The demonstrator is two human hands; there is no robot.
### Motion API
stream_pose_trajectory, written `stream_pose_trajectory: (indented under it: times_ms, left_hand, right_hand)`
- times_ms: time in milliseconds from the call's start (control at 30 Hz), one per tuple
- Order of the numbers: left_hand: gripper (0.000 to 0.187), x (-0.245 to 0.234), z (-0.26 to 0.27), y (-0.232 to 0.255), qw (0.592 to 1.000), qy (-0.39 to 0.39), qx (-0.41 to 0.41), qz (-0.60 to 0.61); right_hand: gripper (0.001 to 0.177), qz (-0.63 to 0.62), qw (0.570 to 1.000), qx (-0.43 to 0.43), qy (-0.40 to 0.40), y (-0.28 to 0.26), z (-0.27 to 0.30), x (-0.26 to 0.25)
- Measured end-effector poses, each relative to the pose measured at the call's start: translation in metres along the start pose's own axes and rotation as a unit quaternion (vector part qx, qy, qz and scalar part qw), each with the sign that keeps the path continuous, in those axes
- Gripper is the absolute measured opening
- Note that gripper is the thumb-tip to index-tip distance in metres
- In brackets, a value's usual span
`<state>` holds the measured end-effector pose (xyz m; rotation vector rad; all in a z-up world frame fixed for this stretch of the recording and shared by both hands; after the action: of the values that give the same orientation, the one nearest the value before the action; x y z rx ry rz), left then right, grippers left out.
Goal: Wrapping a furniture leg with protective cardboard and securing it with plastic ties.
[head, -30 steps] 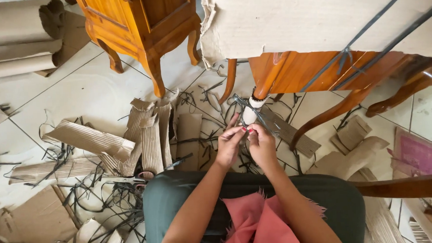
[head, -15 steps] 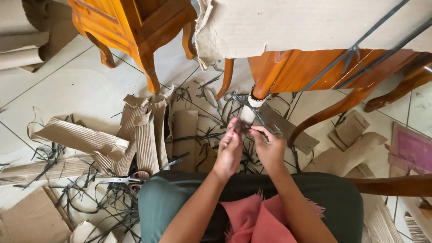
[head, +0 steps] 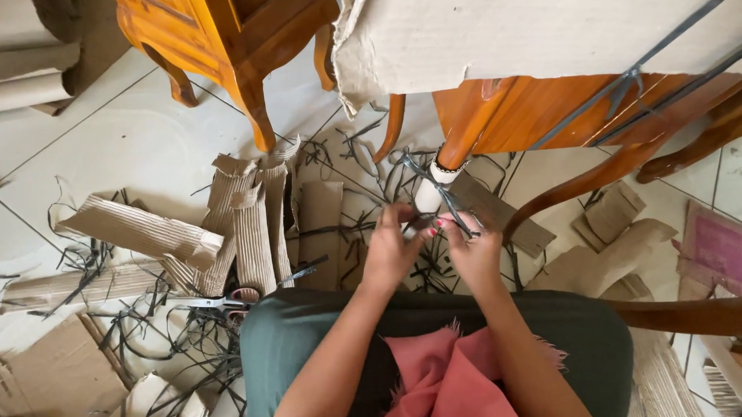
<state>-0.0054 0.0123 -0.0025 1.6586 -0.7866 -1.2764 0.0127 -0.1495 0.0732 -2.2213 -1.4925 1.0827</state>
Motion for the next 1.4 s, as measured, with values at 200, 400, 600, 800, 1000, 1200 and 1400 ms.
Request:
stream_pose_trajectory:
  times_ms: [200, 400, 600, 800, 1000, 1200, 1400]
  left_hand:
    - [0.007, -0.02, -0.011, 0.009, 0.984, 0.068, 0.145, -0.077]
    - [0.008, -0.045, -0.015, 0.004, 0.985, 0.055, 0.163, -0.003]
    - [0.007, -0.065, -0.005, 0.025, 0.982, 0.031, 0.175, 0.064]
    - [0.008, -0.054, 0.006, 0.055, 0.942, -0.033, 0.284, 0.173]
    - [0.017, -0.046, 0.001, 0.078, 0.905, -0.008, 0.352, 0.237]
    - [0.015, -0.043, -0.001, 0.083, 0.902, -0.026, 0.341, 0.264]
    - [0.016, -0.051, 0.006, 0.097, 0.906, -0.05, 0.34, 0.248]
  right_hand:
    - [0.009, 0.005, 1.0, -0.004, -0.012, -0.003, -0.001, -0.003]
    - [0.015, 0.049, 0.998, -0.035, -0.018, 0.044, -0.002, -0.006]
    - [0.003, 0.012, 0.997, -0.066, -0.036, 0.04, -0.036, -0.006]
    - [0.008, 0.02, 0.996, -0.085, -0.017, 0.042, -0.028, 0.003]
    - [0.014, 0.035, 0.999, 0.027, -0.013, 0.062, 0.006, -0.008]
    - [0.016, -0.046, 0.993, 0.099, -0.031, 0.029, 0.018, -0.016]
    - [0.009, -0.111, 0.992, 0.037, -0.055, -0.012, -0.001, -0.017]
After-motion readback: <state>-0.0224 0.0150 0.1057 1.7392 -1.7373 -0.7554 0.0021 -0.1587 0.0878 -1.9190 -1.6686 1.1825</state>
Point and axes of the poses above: each hand's wrist, its own z-axis away from the middle knuckle, its own x-axis out of the palm, y = z × x, the point moved 6 cm from there along -z, towards the middle knuckle, and after that the axes turned 4 degrees about -y, right-handed, at the moved point
